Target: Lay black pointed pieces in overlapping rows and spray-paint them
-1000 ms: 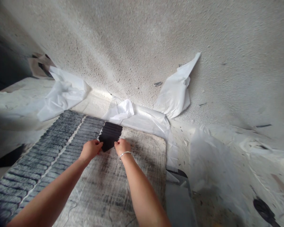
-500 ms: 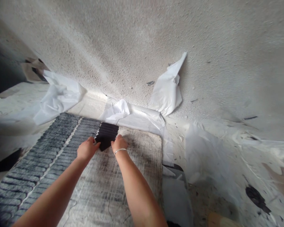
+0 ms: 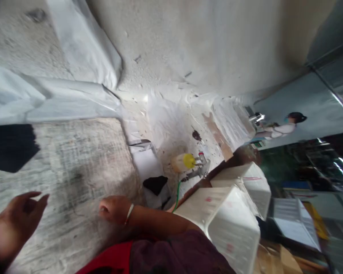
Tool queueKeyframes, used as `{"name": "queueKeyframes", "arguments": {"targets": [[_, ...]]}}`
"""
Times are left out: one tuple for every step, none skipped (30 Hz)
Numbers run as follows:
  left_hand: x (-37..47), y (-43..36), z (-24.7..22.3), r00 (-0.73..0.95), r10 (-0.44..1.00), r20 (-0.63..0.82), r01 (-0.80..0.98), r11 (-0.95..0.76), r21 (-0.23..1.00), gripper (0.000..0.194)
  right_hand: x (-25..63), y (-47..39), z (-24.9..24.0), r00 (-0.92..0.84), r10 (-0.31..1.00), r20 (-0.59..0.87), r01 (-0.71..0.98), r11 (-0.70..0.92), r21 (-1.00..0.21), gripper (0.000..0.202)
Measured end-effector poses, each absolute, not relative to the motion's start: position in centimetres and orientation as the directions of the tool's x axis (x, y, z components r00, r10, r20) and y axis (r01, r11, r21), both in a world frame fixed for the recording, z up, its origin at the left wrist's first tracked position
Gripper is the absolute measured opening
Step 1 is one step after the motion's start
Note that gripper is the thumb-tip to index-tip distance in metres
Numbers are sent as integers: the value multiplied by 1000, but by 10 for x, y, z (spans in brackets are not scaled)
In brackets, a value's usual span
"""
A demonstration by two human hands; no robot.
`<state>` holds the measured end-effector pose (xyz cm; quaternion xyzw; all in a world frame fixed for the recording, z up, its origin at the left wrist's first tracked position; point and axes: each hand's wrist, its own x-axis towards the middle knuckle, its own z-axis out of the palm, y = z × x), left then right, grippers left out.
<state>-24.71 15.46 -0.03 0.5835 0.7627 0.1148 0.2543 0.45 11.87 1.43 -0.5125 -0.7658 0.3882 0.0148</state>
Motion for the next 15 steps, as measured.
{"name": "queueKeyframes", "arguments": {"targets": [[-232,136,-3,-111,963,-244,830,225,510,34,22,100,17,-453,811,-372,773,148,-617,8],[-218,118,-6,-11,962,-271,807,168,565,30,39,83,19,-414,834,-365,778,117,-617,7],[-203,100,-8,59,952,-300,776,145,613,27,58,69,21,-358,863,-356,790,77,-608,7],[-189,85,-11,113,934,-338,749,143,647,27,76,57,23,-288,895,-341,805,34,-592,8],[-176,71,-13,151,921,-360,723,145,675,28,95,48,24,-214,923,-319,820,-7,-572,9],[-163,61,-15,181,907,-380,701,151,697,29,114,42,25,-134,947,-293,836,-51,-547,10],[-151,52,-17,209,894,-396,684,156,713,30,132,39,25,-52,963,-263,849,-95,-520,12],[-139,46,-17,240,881,-407,666,156,729,29,149,38,25,29,972,-232,860,-143,-490,12],[-128,42,-18,278,865,-418,649,151,746,28,165,38,26,96,975,-201,864,-182,-469,12],[-117,40,-17,318,849,-423,632,142,762,27,179,41,26,143,976,-167,865,-205,-459,12],[-105,38,-16,361,831,-422,617,127,777,25,192,45,25,165,977,-135,867,-209,-452,13],[-94,38,-15,404,812,-420,603,109,790,24,203,50,25,158,981,-110,873,-191,-449,14],[-82,37,-13,441,794,-418,594,91,799,23,212,55,24,128,987,-97,882,-158,-443,16],[-70,37,-12,474,774,-420,589,76,805,22,220,62,23,77,992,-104,894,-115,-433,18],[-57,37,-10,499,755,-425,587,66,807,22,226,69,22,16,991,-130,906,-69,-417,21]]}}
